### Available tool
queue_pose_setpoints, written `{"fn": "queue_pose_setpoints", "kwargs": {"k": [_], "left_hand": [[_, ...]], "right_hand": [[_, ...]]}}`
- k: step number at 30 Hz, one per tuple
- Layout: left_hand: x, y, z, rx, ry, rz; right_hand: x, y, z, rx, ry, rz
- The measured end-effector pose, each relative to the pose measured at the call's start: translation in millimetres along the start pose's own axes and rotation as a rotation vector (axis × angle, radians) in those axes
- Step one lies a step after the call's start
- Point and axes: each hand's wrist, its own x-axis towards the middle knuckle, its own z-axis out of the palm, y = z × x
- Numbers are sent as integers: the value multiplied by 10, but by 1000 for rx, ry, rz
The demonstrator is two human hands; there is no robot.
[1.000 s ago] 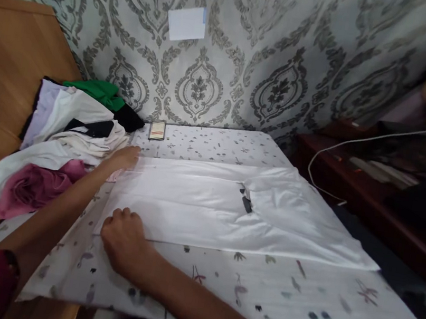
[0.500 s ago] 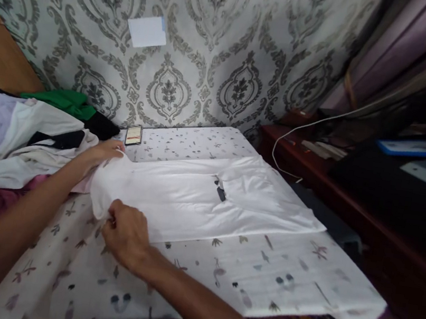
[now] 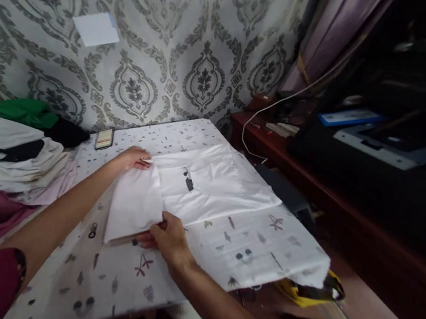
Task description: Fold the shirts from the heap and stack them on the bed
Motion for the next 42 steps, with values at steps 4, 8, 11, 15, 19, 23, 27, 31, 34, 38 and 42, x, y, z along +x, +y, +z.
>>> {"fn": "queue_pose_setpoints", "kwargs": {"k": [4,8,11,15,19,23,27,31,34,38,42], "left_hand": [[-35,4,-83,48,-69,-4],[-68,38,-138,166,-118,45],[-41,64,-122,286,-55,130],[23,184,-98,365,71,344],[105,259,47,390,71,476],[201,186,261,441,14,485],[286,153,318,457,-2,496],[372,165,318,459,-25,498],[440,155,351,480,-30,479],[506,152,382,502,-31,462],[530,191,404,607,-13,476]], "right_hand": [[-31,-145,0,85,-43,43],[4,-259,6,99,-64,126],[38,-287,-33,42,-99,80],[21,-301,-218,-234,-17,-307],[5,-284,-468,-381,65,-388],[36,-229,-606,-274,39,-139],[31,-203,-645,-270,41,-212],[32,-200,-690,-302,70,-243],[49,-203,-722,-308,57,-193],[60,-204,-742,-328,59,-201],[85,-196,-742,-328,51,-185]]}}
